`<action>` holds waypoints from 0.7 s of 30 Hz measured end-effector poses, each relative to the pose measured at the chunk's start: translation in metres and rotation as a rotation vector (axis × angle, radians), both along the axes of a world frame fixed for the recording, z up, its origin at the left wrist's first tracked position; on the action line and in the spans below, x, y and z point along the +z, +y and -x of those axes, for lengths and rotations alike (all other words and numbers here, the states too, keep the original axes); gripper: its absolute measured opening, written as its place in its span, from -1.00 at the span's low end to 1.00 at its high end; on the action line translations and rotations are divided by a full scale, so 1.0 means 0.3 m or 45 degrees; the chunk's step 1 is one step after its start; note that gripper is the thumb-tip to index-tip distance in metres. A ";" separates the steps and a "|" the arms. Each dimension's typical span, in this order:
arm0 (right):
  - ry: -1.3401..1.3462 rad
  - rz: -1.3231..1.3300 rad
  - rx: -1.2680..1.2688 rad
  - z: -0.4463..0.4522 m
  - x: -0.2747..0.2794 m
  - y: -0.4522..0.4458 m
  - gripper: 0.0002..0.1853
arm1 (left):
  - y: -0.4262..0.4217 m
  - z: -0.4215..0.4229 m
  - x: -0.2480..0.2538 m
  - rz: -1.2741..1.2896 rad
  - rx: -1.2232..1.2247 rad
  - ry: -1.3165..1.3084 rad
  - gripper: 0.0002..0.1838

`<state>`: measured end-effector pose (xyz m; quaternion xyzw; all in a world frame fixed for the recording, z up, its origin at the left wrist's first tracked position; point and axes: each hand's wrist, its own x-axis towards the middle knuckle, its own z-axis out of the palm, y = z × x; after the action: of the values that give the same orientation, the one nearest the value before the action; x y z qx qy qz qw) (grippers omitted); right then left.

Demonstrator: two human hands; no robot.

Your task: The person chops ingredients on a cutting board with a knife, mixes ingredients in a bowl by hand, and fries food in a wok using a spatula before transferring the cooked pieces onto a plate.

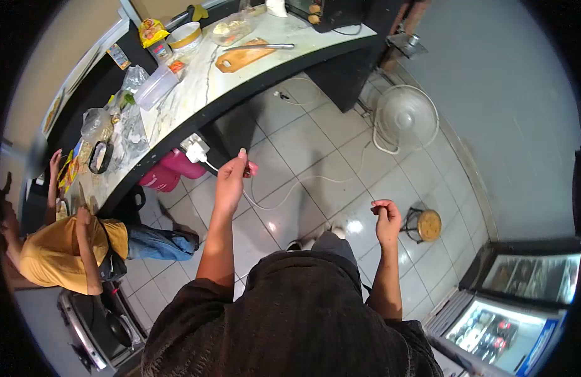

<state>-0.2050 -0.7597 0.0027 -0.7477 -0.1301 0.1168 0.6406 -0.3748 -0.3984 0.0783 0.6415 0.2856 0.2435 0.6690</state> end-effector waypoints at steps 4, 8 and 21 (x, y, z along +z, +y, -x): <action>-0.002 0.012 0.198 -0.278 -0.135 0.163 -0.63 | 0.105 -0.122 -0.100 0.135 0.211 0.066 -0.53; 0.029 -0.155 0.505 -0.581 -0.202 0.400 -0.61 | 0.189 -0.222 -0.116 0.159 0.442 0.109 -0.64; -0.159 -0.131 0.964 -1.299 -0.043 1.117 -0.74 | 0.403 -0.613 0.004 0.053 0.809 0.305 -0.78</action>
<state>0.1848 -0.4246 -0.0104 -0.6193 -0.4415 0.2925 0.5797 -0.1908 -0.2776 0.0795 0.5309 0.5527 0.3566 0.5343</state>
